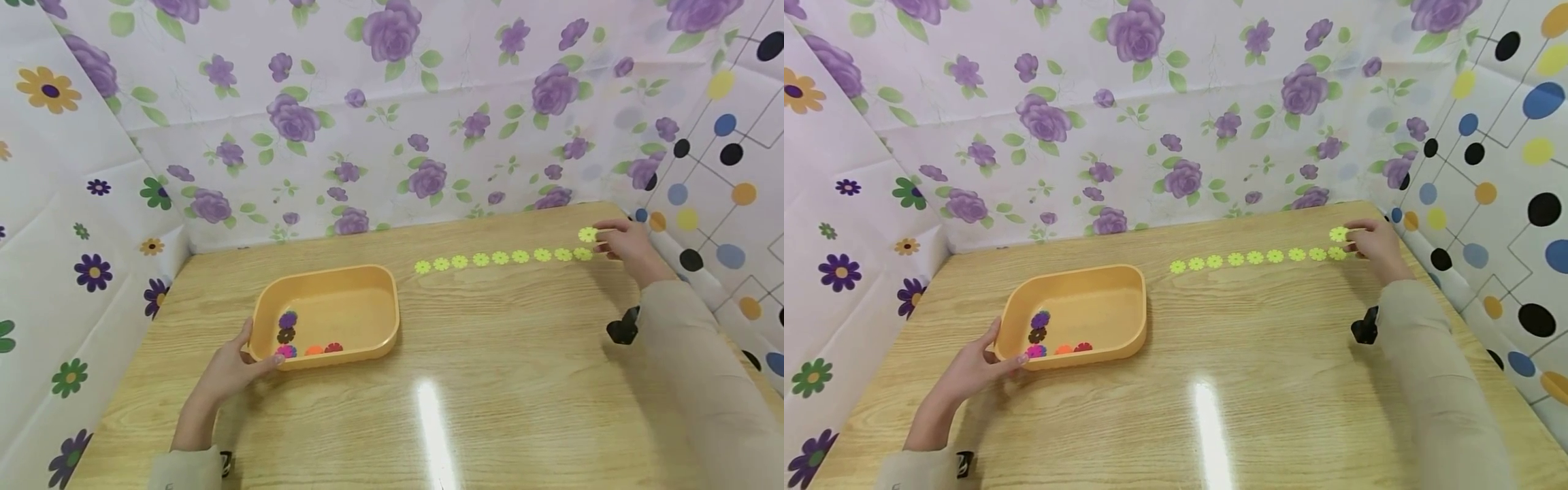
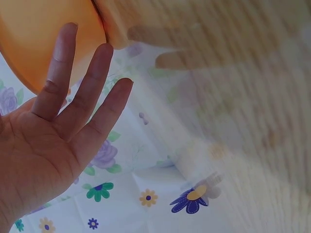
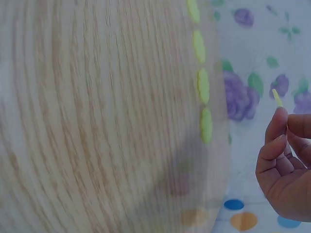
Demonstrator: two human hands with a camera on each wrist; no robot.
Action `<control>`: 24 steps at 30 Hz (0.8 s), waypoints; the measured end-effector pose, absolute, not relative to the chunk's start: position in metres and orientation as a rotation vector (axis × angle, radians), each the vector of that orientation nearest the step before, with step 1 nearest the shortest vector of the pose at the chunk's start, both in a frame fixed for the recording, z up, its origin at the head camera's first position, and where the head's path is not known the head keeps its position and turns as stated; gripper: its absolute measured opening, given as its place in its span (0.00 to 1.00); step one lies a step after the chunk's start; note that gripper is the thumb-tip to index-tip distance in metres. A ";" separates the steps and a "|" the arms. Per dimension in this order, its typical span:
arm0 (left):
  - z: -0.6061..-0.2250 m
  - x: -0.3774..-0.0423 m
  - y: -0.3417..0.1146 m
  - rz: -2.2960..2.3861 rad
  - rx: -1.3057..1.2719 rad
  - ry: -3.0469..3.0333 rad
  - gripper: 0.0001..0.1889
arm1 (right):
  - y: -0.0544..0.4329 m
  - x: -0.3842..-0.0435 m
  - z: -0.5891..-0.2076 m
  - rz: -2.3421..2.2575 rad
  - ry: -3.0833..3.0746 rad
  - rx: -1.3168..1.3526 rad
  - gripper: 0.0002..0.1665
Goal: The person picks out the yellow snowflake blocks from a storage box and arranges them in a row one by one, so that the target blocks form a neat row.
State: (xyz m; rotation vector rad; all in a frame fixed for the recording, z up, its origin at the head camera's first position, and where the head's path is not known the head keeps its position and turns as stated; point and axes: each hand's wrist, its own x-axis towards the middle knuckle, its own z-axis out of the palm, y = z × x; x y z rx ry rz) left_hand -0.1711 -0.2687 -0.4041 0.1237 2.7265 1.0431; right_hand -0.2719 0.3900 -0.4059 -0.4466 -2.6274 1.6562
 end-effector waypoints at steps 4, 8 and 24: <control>-0.403 -0.171 -0.269 1.034 0.108 2.720 0.55 | 0.404 -0.275 -0.414 1.642 -2.586 -0.607 0.26; -0.403 -0.172 -0.268 1.027 0.097 2.713 0.55 | 0.414 -0.275 -0.421 1.707 -2.504 -0.719 0.22; -0.401 -0.169 -0.273 1.017 0.066 2.710 0.54 | 0.405 -0.283 -0.440 1.563 -2.421 -0.950 0.22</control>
